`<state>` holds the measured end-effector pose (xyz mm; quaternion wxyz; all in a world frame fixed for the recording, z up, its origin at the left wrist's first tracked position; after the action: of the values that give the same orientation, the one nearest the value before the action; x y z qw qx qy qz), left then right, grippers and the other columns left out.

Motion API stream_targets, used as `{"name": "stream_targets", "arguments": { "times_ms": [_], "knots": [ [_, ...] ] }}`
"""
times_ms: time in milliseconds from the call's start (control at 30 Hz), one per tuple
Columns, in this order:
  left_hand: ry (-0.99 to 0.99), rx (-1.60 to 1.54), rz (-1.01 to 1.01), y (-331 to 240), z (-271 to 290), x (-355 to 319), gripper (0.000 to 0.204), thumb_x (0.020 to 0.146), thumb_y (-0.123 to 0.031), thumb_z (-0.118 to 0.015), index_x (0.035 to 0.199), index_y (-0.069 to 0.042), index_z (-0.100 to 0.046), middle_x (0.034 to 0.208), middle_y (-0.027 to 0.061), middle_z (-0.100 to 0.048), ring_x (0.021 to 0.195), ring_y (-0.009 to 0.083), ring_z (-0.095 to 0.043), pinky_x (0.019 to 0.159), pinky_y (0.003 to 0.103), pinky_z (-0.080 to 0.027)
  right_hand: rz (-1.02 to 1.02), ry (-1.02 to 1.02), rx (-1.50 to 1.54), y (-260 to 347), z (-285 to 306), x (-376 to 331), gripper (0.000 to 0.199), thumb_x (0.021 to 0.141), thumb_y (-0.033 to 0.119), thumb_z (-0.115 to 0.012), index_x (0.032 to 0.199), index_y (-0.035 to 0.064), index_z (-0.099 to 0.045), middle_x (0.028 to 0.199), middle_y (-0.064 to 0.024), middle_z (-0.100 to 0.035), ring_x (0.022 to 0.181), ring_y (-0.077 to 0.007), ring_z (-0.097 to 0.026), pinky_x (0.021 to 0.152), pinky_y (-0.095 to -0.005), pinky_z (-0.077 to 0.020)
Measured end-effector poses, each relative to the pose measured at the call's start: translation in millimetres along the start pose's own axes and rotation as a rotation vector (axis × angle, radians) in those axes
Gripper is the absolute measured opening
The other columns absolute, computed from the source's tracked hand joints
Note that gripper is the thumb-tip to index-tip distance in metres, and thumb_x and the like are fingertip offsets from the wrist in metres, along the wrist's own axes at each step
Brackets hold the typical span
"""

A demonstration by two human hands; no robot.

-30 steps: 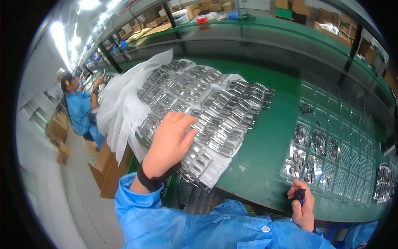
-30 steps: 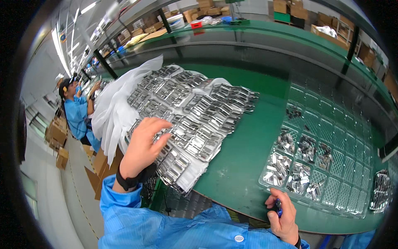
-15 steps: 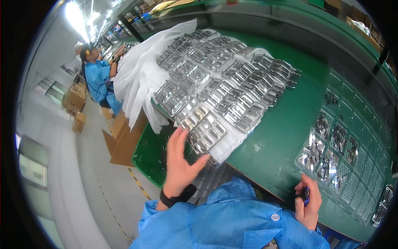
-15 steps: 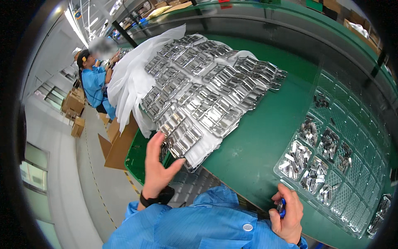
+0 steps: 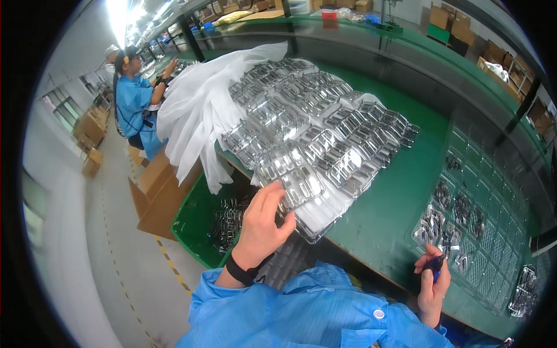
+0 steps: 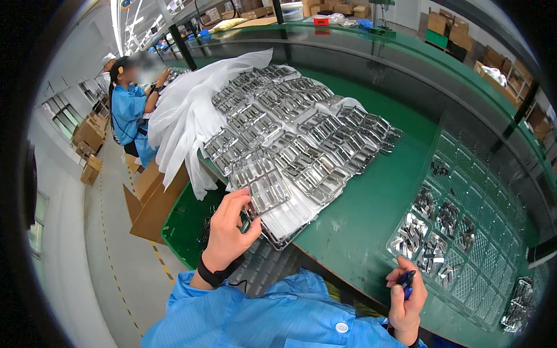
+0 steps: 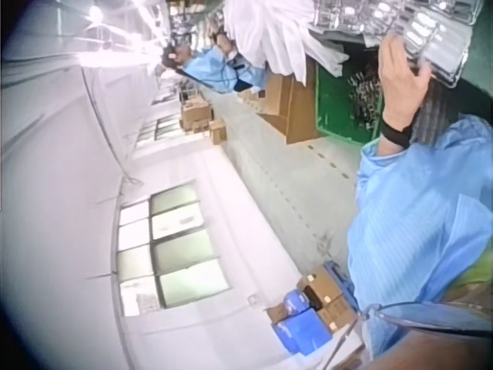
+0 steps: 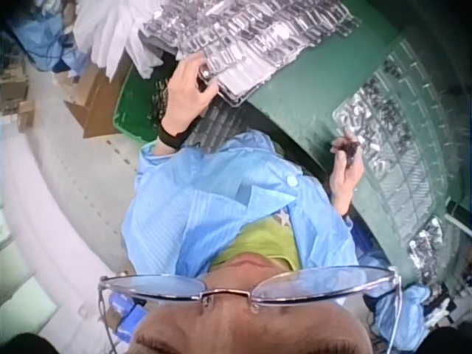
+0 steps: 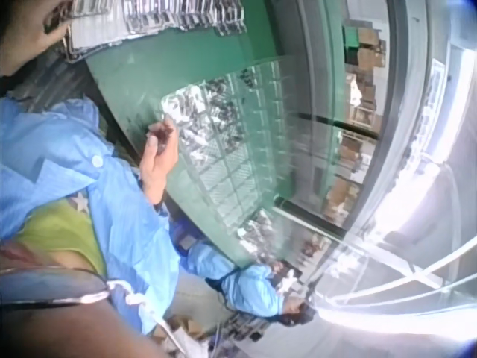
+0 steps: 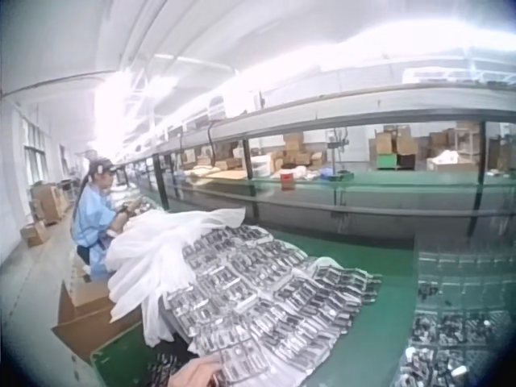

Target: Using pliers to remove small metal components from a larger frame/sprue in a manufacturing environment.

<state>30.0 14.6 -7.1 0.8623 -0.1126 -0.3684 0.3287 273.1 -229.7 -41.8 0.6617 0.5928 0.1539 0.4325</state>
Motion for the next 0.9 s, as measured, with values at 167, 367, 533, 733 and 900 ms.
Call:
{"name": "stream_targets", "arguments": {
  "times_ms": [167,367,533,733,900],
  "knots": [
    [-0.141,0.034,-0.151,0,12,14,0.031,0.068,0.004,-0.058,0.098,0.002,-0.06,0.105,0.0153,-0.061,0.076,0.0214,-0.063,0.059,0.027,-0.05,-0.003,0.019,0.037,36,-18,25,0.036,0.083,0.007,-0.056,0.115,-0.008,-0.051,0.077,-0.0091,-0.058,0.071,-0.0126,-0.054,0.065,-0.025,-0.0437],
    [-0.592,-0.128,-0.016,30,36,34,0.019,0.091,0.001,-0.048,0.108,0.004,-0.058,0.099,0.0126,-0.063,0.085,0.0166,-0.063,0.069,0.025,-0.05,0.143,0.181,0.023,48,-58,50,0.035,0.08,-0.002,-0.059,0.114,-0.0044,-0.053,0.075,-0.0074,-0.057,0.065,-0.011,-0.052,0.06,-0.0233,-0.0426],
    [-0.844,-0.546,0.074,20,43,34,0.013,0.093,-0.006,-0.049,0.103,0.002,-0.053,0.087,0.0127,-0.064,0.067,0.01,-0.057,0.062,0.021,-0.045,0.088,0.115,0.029,39,-54,49,0.038,0.08,0.001,-0.062,0.116,-0.0043,-0.051,0.08,-0.0072,-0.058,0.067,-0.0097,-0.052,0.062,-0.0228,-0.0426],
    [-0.217,-1.164,0.387,-81,12,23,0.008,0.09,-0.008,-0.054,0.089,0.0,-0.054,0.077,0.0105,-0.063,0.047,0.0062,-0.051,0.041,0.017,-0.039,0.038,0.032,0.431,45,-25,42,0.049,0.079,0.007,-0.065,0.123,-0.0063,-0.047,0.103,-0.0129,-0.061,0.08,-0.0117,-0.055,0.073,-0.0257,-0.0451],
    [0.259,-1.411,0.386,-145,-73,25,0.009,0.089,-0.011,-0.059,0.09,-0.002,-0.056,0.079,0.0057,-0.064,0.062,0.0076,-0.059,0.054,0.018,-0.043,-0.128,-0.106,0.471,43,22,18,0.028,0.082,0.003,-0.062,0.108,-0.0033,-0.054,0.092,-0.0057,-0.06,0.083,-0.0105,-0.057,0.076,-0.0256,-0.046]
  ]
}}
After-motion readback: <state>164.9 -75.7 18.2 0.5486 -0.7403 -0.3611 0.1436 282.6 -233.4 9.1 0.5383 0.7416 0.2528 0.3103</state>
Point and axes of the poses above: each hand's wrist, its own x-axis towards the middle knuckle, its own z-axis out of the back of the hand, y = z × x, the point moved 5 cm from there along x, towards the middle knuckle
